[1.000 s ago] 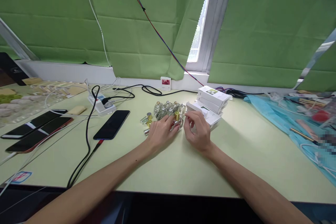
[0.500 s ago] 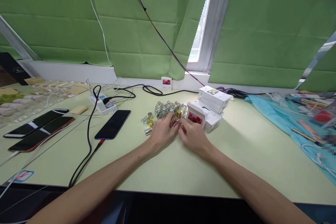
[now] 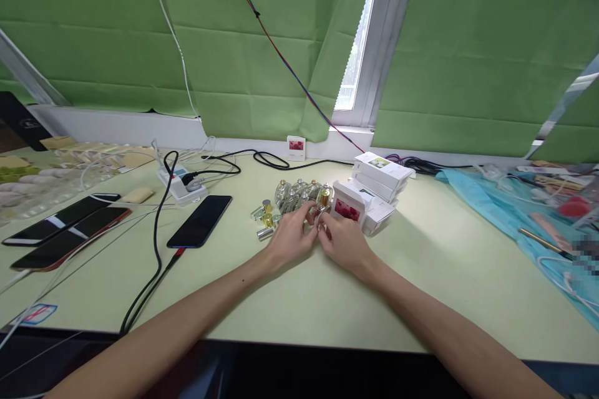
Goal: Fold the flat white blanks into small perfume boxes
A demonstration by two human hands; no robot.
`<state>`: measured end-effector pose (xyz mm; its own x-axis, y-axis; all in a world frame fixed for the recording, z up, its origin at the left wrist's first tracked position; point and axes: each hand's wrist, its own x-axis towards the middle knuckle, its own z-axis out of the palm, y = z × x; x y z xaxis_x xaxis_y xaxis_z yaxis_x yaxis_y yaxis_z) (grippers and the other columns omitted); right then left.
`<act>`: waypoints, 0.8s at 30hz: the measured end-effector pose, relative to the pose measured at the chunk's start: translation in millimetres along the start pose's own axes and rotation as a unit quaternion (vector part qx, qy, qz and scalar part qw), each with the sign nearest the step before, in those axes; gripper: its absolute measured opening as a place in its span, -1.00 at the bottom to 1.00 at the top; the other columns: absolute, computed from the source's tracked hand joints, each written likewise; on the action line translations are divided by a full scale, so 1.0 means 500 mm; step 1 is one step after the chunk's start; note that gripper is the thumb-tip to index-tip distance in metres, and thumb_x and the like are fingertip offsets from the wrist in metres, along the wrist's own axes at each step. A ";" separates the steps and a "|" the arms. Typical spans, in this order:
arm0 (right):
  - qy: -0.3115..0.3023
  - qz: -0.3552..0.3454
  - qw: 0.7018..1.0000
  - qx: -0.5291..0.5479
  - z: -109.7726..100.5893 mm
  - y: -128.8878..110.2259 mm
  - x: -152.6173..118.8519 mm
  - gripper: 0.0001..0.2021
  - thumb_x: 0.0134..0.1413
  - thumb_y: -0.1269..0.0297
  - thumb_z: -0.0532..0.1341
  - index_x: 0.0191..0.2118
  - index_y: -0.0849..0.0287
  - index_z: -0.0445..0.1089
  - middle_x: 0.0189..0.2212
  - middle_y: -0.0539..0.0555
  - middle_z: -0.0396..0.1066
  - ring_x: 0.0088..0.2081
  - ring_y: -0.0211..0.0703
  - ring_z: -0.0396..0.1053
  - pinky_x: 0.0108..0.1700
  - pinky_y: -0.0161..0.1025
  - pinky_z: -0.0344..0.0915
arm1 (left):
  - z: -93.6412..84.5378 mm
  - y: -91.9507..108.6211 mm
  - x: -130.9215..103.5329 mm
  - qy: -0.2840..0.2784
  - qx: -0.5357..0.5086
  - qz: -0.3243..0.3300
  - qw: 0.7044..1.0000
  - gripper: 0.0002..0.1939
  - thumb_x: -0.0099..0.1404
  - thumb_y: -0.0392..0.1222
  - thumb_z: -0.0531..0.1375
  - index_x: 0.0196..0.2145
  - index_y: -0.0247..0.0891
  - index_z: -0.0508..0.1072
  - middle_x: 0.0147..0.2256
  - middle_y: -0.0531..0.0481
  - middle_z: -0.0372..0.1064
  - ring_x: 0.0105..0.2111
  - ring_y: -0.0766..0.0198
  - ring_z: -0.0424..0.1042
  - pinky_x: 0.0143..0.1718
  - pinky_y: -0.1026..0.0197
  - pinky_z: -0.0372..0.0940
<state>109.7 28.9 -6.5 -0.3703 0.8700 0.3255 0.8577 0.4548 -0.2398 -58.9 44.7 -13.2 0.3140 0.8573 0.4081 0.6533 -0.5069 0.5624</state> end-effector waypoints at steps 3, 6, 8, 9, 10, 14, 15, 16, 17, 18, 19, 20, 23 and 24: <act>-0.010 0.002 1.000 -0.006 0.000 -0.002 0.001 -0.84 0.30 0.36 0.07 -0.16 0.17 0.40 -0.38 0.08 0.56 -0.38 -0.12 0.48 -0.40 -0.26 0.04 | 0.000 0.000 0.000 -0.004 0.001 0.011 1.000 -0.57 0.32 -0.24 0.12 0.14 -0.20 0.35 -0.22 -0.01 0.55 -0.53 0.30 0.39 -0.35 0.20 0.29; -0.021 0.008 1.000 -0.019 -0.001 -0.003 0.000 -0.81 0.32 0.35 0.05 -0.13 0.18 0.40 -0.37 0.10 0.57 -0.35 -0.10 0.51 -0.39 -0.26 0.06 | -0.001 0.000 0.000 -0.013 -0.008 0.014 1.000 -0.55 0.32 -0.24 0.11 0.16 -0.21 0.35 -0.15 -0.04 0.55 -0.53 0.31 0.40 -0.34 0.20 0.31; -0.028 0.012 0.999 -0.027 -0.002 -0.003 0.000 -0.78 0.33 0.33 0.03 -0.08 0.18 0.41 -0.35 0.12 0.58 -0.33 -0.06 0.53 -0.39 -0.25 0.08 | -0.002 0.002 -0.001 -0.021 -0.013 0.015 1.000 -0.54 0.32 -0.25 0.11 0.17 -0.21 0.35 -0.12 -0.05 0.56 -0.54 0.33 0.39 -0.35 0.21 0.31; -0.031 0.014 0.999 -0.029 -0.002 -0.003 0.000 -0.75 0.34 0.33 0.02 -0.05 0.18 0.41 -0.35 0.13 0.58 -0.31 -0.04 0.53 -0.38 -0.25 0.10 | -0.003 0.003 -0.002 -0.025 -0.014 0.015 0.999 -0.53 0.32 -0.26 0.10 0.18 -0.21 0.35 -0.12 -0.05 0.56 -0.55 0.34 0.39 -0.36 0.21 0.30; -0.032 0.016 0.999 -0.030 -0.002 -0.003 0.000 -0.73 0.34 0.32 0.02 -0.01 0.19 0.42 -0.34 0.13 0.59 -0.30 -0.03 0.54 -0.38 -0.24 0.12 | -0.003 0.004 -0.002 -0.029 -0.014 0.015 0.999 -0.53 0.31 -0.26 0.10 0.18 -0.21 0.35 -0.12 -0.06 0.57 -0.57 0.35 0.37 -0.37 0.22 0.29; -0.038 0.020 0.999 -0.027 -0.005 -0.005 0.000 -0.65 0.35 0.32 0.00 0.11 0.21 0.39 -0.31 0.17 0.60 -0.26 0.02 0.56 -0.34 -0.23 0.22 | -0.006 0.009 -0.006 -0.043 -0.019 0.008 0.999 -0.51 0.32 -0.24 0.09 0.21 -0.19 0.31 -0.03 -0.09 0.56 -0.65 0.42 0.27 -0.45 0.24 0.25; -0.038 0.021 0.999 -0.027 -0.006 -0.006 0.000 -0.64 0.35 0.33 0.00 0.13 0.22 0.39 -0.31 0.18 0.60 -0.25 0.03 0.56 -0.33 -0.22 0.23 | -0.006 0.010 -0.006 -0.046 -0.021 0.007 0.999 -0.50 0.32 -0.24 0.09 0.21 -0.18 0.30 0.01 -0.10 0.55 -0.67 0.43 0.25 -0.48 0.24 0.24; -0.039 0.023 0.999 -0.027 -0.007 -0.007 0.000 -0.63 0.34 0.33 0.00 0.14 0.22 0.39 -0.31 0.18 0.60 -0.25 0.05 0.57 -0.32 -0.21 0.25 | -0.007 0.010 -0.007 -0.050 -0.023 0.007 0.998 -0.50 0.32 -0.23 0.08 0.22 -0.17 0.29 0.04 -0.11 0.54 -0.68 0.43 0.23 -0.50 0.24 0.23; -0.040 0.024 0.999 -0.028 -0.007 -0.007 0.000 -0.63 0.34 0.34 0.00 0.15 0.23 0.38 -0.31 0.19 0.60 -0.25 0.06 0.57 -0.32 -0.21 0.26 | -0.008 0.011 -0.008 -0.054 -0.024 0.007 0.998 -0.50 0.32 -0.23 0.08 0.22 -0.17 0.29 0.06 -0.13 0.53 -0.69 0.43 0.21 -0.51 0.24 0.22; -0.041 0.026 0.998 -0.029 -0.008 -0.008 0.000 -0.62 0.34 0.34 0.00 0.15 0.23 0.38 -0.31 0.19 0.60 -0.25 0.07 0.57 -0.31 -0.20 0.27 | -0.008 0.011 -0.008 -0.056 -0.023 0.007 0.998 -0.49 0.32 -0.23 0.08 0.22 -0.17 0.29 0.07 -0.14 0.52 -0.70 0.43 0.21 -0.52 0.23 0.22; -0.043 0.027 0.998 -0.030 -0.008 -0.008 0.000 -0.62 0.34 0.34 0.00 0.15 0.23 0.38 -0.31 0.20 0.60 -0.25 0.08 0.57 -0.30 -0.19 0.28 | -0.008 0.011 -0.008 -0.058 -0.021 0.007 0.998 -0.49 0.31 -0.23 0.09 0.22 -0.17 0.29 0.08 -0.15 0.52 -0.70 0.43 0.20 -0.52 0.23 0.22; -0.044 0.027 0.998 -0.031 -0.008 -0.009 0.000 -0.63 0.34 0.34 0.00 0.15 0.23 0.39 -0.31 0.20 0.60 -0.24 0.08 0.57 -0.30 -0.19 0.29 | -0.009 0.010 -0.008 -0.059 -0.020 0.008 0.998 -0.48 0.30 -0.23 0.09 0.22 -0.17 0.29 0.08 -0.16 0.52 -0.70 0.43 0.21 -0.51 0.23 0.23; -0.046 0.027 0.998 -0.035 -0.009 -0.009 0.000 -0.64 0.34 0.34 0.01 0.12 0.23 0.39 -0.31 0.22 0.60 -0.24 0.08 0.57 -0.28 -0.18 0.31 | -0.008 0.009 -0.009 -0.063 -0.018 0.007 0.998 -0.47 0.30 -0.22 0.09 0.23 -0.17 0.28 0.09 -0.17 0.51 -0.69 0.41 0.24 -0.48 0.22 0.26; -0.048 0.027 0.998 -0.036 -0.009 -0.009 0.000 -0.65 0.34 0.34 0.01 0.12 0.24 0.40 -0.31 0.22 0.60 -0.24 0.08 0.57 -0.28 -0.19 0.31 | -0.008 0.008 -0.009 -0.064 -0.017 0.007 0.998 -0.46 0.30 -0.22 0.09 0.24 -0.17 0.28 0.10 -0.17 0.51 -0.69 0.41 0.24 -0.47 0.21 0.27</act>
<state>107.4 25.7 -1.2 -0.3520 0.9088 0.2240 0.8996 0.3945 -0.1873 -60.2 38.2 -10.1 0.4101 0.8535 0.3216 0.6249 -0.5198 0.5825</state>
